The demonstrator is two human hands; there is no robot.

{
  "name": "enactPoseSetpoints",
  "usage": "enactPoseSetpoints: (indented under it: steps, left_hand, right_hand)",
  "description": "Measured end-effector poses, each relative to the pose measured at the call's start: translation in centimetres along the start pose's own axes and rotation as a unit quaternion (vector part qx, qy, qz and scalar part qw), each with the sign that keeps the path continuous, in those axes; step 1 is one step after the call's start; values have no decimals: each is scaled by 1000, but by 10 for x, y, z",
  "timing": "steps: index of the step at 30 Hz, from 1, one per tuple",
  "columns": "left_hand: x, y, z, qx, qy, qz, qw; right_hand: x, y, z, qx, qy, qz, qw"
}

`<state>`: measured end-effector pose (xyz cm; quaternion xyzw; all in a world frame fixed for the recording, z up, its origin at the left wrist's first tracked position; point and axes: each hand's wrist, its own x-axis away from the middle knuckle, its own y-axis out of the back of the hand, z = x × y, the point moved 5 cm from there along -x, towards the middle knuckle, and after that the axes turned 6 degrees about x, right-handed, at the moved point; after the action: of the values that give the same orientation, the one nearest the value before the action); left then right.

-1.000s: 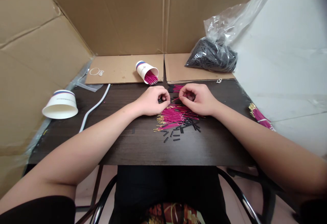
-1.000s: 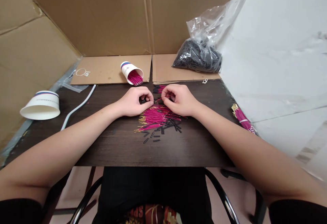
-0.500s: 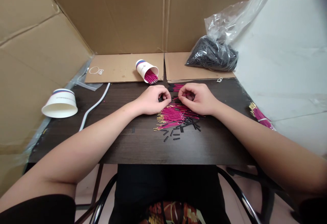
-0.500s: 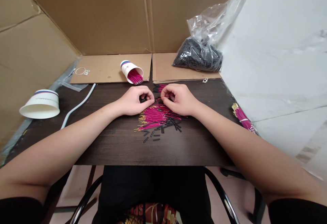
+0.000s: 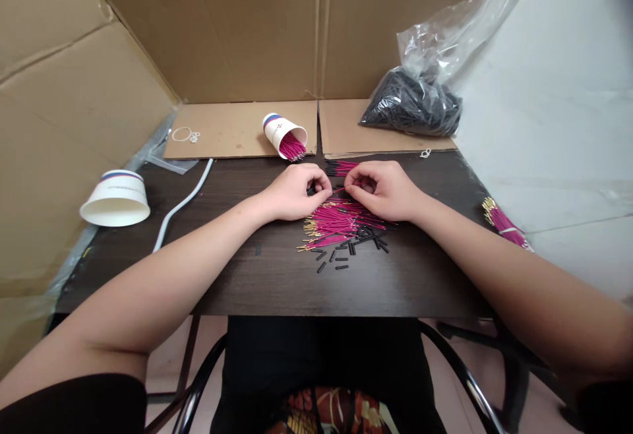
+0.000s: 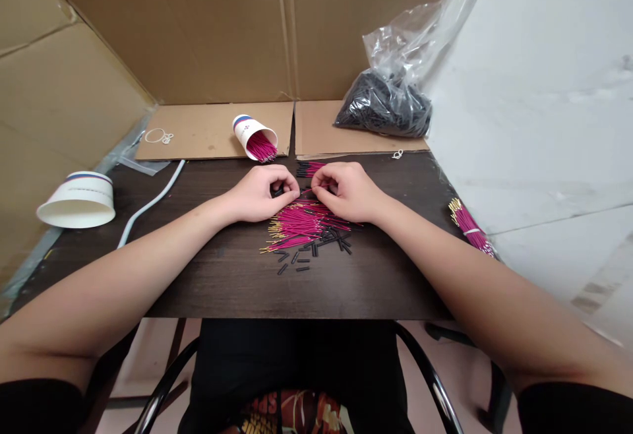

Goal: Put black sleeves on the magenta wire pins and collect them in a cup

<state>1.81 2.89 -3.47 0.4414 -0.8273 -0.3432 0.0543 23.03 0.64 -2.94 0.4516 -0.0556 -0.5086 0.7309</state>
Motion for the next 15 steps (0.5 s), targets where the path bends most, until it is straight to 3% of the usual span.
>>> enactPoseSetpoints:
  steps: [15]
  left_hand:
    - [0, -1, 1, 5, 0, -2, 1000]
  right_hand:
    - [0, 0, 0, 19, 1, 18, 1000]
